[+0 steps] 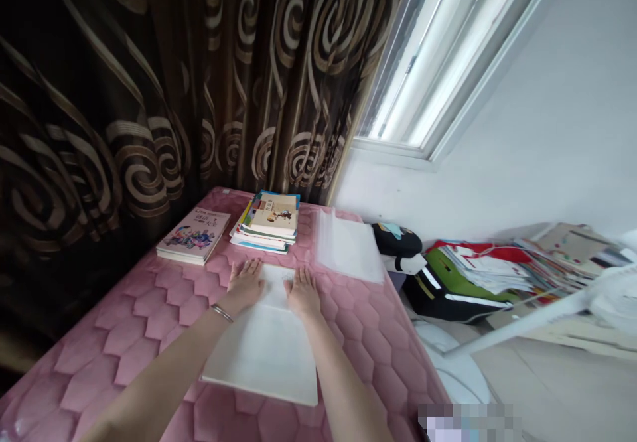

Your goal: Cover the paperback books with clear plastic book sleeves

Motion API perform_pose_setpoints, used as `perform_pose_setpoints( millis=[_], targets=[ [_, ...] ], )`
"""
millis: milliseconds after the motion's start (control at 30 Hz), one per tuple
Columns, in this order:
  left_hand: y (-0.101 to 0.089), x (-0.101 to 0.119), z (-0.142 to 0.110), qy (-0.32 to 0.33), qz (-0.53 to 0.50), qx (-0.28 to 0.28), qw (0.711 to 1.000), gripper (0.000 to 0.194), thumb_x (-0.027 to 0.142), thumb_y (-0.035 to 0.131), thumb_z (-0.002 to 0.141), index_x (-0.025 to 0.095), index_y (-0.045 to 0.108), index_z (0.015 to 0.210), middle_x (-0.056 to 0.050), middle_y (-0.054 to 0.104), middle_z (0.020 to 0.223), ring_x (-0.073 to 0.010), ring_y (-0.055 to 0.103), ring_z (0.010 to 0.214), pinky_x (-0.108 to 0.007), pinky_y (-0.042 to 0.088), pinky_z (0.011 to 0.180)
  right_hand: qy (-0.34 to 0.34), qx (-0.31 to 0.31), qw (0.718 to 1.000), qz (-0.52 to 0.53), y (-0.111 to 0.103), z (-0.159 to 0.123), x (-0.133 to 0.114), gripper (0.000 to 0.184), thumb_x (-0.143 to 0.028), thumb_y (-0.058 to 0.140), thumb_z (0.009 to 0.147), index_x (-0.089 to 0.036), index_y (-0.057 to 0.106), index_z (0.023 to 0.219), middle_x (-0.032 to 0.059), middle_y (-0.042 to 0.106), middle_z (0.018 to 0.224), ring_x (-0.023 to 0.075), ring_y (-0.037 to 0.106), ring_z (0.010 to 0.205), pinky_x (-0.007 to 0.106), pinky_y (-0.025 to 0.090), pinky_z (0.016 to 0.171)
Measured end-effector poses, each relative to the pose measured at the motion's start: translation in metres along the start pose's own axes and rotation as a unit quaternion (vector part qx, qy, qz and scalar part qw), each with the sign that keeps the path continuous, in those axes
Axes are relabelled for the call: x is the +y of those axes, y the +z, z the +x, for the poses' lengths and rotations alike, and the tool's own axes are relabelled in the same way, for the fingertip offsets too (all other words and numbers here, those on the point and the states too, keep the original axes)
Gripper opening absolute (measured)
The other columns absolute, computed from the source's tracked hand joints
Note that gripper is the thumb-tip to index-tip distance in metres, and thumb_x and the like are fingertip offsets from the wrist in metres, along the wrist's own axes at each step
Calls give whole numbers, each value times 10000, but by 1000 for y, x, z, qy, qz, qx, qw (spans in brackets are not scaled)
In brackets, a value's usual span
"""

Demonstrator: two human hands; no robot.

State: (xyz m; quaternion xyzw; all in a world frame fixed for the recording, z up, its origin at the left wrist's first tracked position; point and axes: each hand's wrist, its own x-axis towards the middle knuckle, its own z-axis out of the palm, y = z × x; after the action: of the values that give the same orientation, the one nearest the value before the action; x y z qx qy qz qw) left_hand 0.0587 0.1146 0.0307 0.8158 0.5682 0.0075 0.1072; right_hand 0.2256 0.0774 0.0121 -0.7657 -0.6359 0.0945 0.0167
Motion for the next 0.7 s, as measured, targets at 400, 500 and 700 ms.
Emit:
perform_pose_setpoints(
  millis=[400,500,700],
  targets=[
    [5,34,0,69,-43,-18,997,611,305,270,948,212,186,1546,-69,198,1616,-255,169,1489,-637,19,1167,0,11,1000,1,-3,-3,0,588,-309,241,985,-42,289,1507,133,217,1596,223,184,1482,356,138,1188],
    [0,8,-2,37,-29,-10,999,632,340,300,938,213,186,1546,-68,206,1614,-250,172,1489,-607,9,1179,-1,11,1000,-2,-4,-3,0,597,-325,234,991,-25,282,1505,146,214,1594,229,190,1480,365,147,1187],
    [-1,-6,-3,17,-33,-17,999,652,372,305,923,201,202,1544,-65,191,1617,-259,163,1490,-593,0,1183,5,26,1000,-15,-8,-4,-14,578,-296,293,982,-27,313,1493,170,217,1590,276,183,1479,450,165,1180]
  ],
)
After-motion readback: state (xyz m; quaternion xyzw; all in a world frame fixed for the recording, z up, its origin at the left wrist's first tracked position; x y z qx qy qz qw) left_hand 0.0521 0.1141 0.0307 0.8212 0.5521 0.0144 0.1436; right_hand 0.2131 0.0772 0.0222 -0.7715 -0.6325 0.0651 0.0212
